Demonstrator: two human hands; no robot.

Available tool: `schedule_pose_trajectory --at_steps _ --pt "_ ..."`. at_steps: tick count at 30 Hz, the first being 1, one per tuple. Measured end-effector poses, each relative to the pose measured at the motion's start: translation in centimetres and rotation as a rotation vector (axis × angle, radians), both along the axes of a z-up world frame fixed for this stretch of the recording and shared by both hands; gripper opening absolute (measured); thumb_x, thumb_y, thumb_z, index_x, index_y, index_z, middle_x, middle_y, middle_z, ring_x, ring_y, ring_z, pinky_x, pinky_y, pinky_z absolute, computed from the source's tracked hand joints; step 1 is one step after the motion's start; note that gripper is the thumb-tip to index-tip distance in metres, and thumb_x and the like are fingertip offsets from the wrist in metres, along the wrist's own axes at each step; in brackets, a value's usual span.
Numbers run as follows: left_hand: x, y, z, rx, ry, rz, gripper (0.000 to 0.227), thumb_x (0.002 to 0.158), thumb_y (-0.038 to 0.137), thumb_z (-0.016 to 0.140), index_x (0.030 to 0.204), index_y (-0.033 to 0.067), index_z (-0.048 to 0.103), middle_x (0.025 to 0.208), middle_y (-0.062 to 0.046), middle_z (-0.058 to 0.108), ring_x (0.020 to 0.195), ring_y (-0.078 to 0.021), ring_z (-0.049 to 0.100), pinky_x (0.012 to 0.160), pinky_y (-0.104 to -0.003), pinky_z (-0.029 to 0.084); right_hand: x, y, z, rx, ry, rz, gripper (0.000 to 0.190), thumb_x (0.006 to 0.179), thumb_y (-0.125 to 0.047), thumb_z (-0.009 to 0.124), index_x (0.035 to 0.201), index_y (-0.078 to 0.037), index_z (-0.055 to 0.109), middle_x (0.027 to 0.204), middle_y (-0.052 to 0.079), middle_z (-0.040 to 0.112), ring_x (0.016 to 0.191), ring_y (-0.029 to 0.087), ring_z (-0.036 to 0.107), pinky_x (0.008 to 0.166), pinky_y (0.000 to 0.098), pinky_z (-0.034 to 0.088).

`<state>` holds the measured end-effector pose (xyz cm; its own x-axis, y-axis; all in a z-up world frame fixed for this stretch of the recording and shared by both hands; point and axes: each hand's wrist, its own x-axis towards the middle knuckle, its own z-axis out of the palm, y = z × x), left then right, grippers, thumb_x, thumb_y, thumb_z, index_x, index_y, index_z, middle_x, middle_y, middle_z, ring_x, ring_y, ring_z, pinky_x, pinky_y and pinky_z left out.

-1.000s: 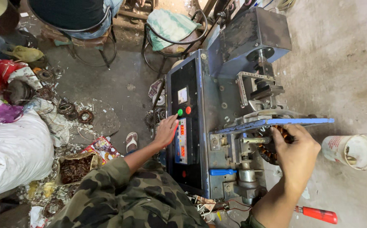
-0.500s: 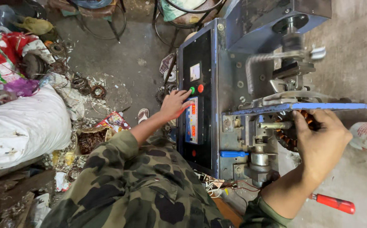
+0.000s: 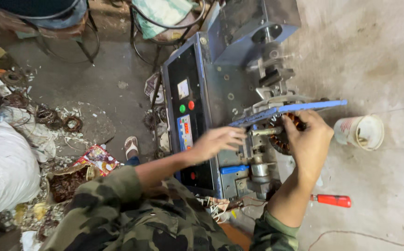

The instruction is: The person operates a benchtop machine, repeatedly inserting a copper coil into a rotating mechanism and pressing a green button to activate it. The person handles the coil with both hands and adjusts its position during each cycle.

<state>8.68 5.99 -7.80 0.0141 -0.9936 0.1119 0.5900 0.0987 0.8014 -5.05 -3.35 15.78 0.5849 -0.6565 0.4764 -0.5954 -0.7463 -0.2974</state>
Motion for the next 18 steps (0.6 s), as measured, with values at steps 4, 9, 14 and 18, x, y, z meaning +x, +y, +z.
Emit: schedule_pose_trajectory --at_steps 4,9,14,18 --pt "-4.9 -5.4 -0.8 -0.067 0.642 -0.206 0.071 0.098 0.03 0.066 0.158 0.0122 0.034 0.16 0.005 0.043 0.146 -0.0258 0.043 0.12 -0.044 0.041 0.2 -0.1 0.0 0.004 0.0 -0.016 0.025 0.085 -0.004 0.082 0.108 0.001 0.076 0.106 0.019 0.075 0.093 0.032 0.074 0.086 0.0366 0.056" --pt "-10.2 -15.0 -4.2 -0.146 0.806 -0.205 0.042 0.102 0.031 0.078 0.128 0.0128 0.051 0.125 0.004 0.051 0.126 -0.0189 0.046 0.103 -0.042 0.043 0.3 0.0 0.1 0.007 0.005 -0.027 0.024 0.084 -0.005 0.082 0.107 0.0 0.076 0.105 0.018 0.075 0.092 0.032 0.074 0.085 0.0364 0.056" --pt "-10.2 -19.9 -6.1 -0.051 0.791 -0.209 0.034 0.09 0.026 0.084 0.119 0.0163 0.067 0.119 0.002 0.067 0.111 -0.0169 0.06 0.099 -0.036 0.049 0.5 -0.1 0.2 0.033 0.006 -0.04 0.025 0.085 -0.006 0.081 0.108 -0.001 0.076 0.105 0.017 0.075 0.092 0.032 0.074 0.085 0.0364 0.055" --pt "-8.8 -17.8 -4.5 -0.008 0.731 -0.204 0.038 0.088 0.023 0.086 0.119 0.0135 0.066 0.119 0.001 0.067 0.114 -0.016 0.062 0.102 -0.036 0.051 0.3 0.0 0.0 0.037 0.004 -0.054 0.027 0.085 -0.006 0.082 0.111 -0.002 0.076 0.106 0.017 0.074 0.092 0.033 0.073 0.085 0.0376 0.055"
